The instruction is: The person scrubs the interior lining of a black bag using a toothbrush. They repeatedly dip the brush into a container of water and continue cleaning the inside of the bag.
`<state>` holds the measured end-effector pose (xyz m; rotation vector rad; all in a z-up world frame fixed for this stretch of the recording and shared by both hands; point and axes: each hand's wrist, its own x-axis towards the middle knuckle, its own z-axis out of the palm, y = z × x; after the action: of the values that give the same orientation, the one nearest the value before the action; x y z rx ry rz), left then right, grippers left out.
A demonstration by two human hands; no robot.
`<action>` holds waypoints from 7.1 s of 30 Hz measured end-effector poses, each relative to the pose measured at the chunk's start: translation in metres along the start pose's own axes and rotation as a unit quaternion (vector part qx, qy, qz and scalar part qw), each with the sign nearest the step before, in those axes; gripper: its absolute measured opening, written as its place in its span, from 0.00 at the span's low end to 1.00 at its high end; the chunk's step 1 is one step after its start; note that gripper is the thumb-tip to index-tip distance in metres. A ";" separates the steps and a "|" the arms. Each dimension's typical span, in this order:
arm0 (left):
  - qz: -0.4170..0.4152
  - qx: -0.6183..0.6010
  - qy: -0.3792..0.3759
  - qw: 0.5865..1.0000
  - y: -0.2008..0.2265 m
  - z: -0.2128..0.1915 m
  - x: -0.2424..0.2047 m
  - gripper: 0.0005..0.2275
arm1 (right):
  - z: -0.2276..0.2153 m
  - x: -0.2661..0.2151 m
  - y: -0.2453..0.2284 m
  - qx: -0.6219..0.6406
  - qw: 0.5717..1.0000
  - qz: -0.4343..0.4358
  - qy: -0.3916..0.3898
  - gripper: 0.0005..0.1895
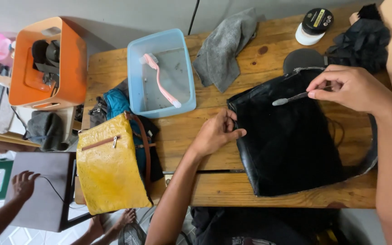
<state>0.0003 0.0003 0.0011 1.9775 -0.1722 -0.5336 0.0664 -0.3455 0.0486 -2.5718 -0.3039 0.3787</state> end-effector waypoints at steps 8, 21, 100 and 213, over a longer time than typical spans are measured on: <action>0.020 -0.001 0.001 1.000 -0.007 0.000 0.001 0.17 | 0.003 -0.001 -0.001 -0.040 0.999 -0.020 0.022 0.04; 0.001 0.014 -0.002 1.000 -0.005 0.000 0.003 0.17 | -0.005 0.002 0.041 -0.095 0.993 0.059 0.050 0.07; 0.077 0.297 0.102 0.946 -0.018 0.037 -0.005 0.37 | 0.100 -0.082 -0.026 -0.154 0.935 0.120 0.295 0.07; 0.089 -0.066 -0.302 0.947 0.024 0.001 0.218 0.10 | 0.012 0.008 0.041 -0.048 0.993 -0.085 0.067 0.05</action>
<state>0.1967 -0.0872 -0.0421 1.5975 -0.6726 -0.9923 0.0755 -0.3726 0.0159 -2.6247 -0.4979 0.1307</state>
